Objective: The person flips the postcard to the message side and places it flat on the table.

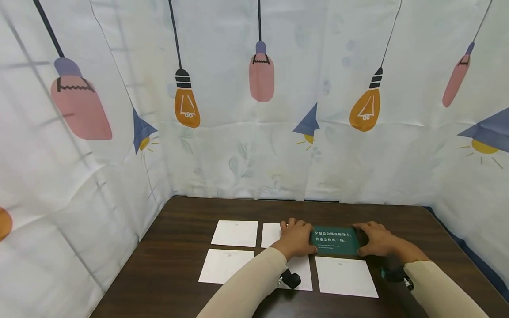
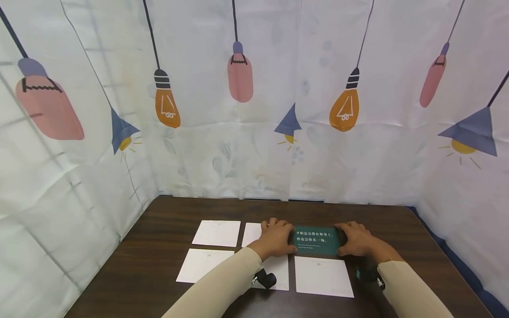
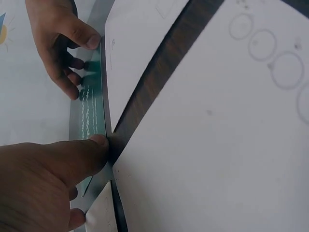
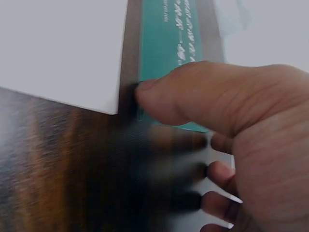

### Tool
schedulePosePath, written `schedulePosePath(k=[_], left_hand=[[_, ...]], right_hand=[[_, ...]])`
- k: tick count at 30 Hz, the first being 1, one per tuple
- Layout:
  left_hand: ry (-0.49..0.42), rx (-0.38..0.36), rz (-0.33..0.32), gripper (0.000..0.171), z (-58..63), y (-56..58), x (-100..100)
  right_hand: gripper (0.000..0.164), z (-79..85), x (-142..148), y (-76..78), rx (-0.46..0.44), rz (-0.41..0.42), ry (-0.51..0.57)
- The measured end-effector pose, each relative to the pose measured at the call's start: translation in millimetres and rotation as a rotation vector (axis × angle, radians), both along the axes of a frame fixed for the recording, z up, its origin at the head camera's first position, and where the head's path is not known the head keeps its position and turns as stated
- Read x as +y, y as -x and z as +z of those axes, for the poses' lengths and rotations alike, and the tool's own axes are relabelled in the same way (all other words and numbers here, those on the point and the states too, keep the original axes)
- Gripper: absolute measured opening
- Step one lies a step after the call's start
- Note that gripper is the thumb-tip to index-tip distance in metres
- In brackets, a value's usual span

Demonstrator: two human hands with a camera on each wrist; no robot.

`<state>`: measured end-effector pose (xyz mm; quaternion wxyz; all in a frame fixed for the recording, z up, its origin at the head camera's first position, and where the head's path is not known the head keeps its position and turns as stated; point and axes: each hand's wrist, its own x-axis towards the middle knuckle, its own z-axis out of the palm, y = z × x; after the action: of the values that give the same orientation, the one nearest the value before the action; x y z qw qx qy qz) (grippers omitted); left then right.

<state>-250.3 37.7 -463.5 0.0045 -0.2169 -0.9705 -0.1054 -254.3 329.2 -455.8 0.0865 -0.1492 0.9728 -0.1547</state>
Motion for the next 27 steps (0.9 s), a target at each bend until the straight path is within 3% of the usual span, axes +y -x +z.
schedulePosePath(k=[7,14,21,27], left_hand=[[-0.022,-0.015,0.01,0.056,2.2,-0.4,2],[-0.042,0.003,0.007,0.06,2.1,0.4,0],[-0.038,0.012,0.022,0.067,0.8,2.0,1],[-0.032,0.004,0.038,0.069,-0.9,2.6,2]], right_hand=[[0.085,6.4,-5,6.8,-0.042,0.002,-0.054],[0.074,12.9,-10,5.6,-0.051,-0.002,-0.053],[0.082,15.1,-11,5.7,-0.062,-0.004,-0.047],[0.074,15.7,-9,7.9,-0.09,0.0,-0.029]])
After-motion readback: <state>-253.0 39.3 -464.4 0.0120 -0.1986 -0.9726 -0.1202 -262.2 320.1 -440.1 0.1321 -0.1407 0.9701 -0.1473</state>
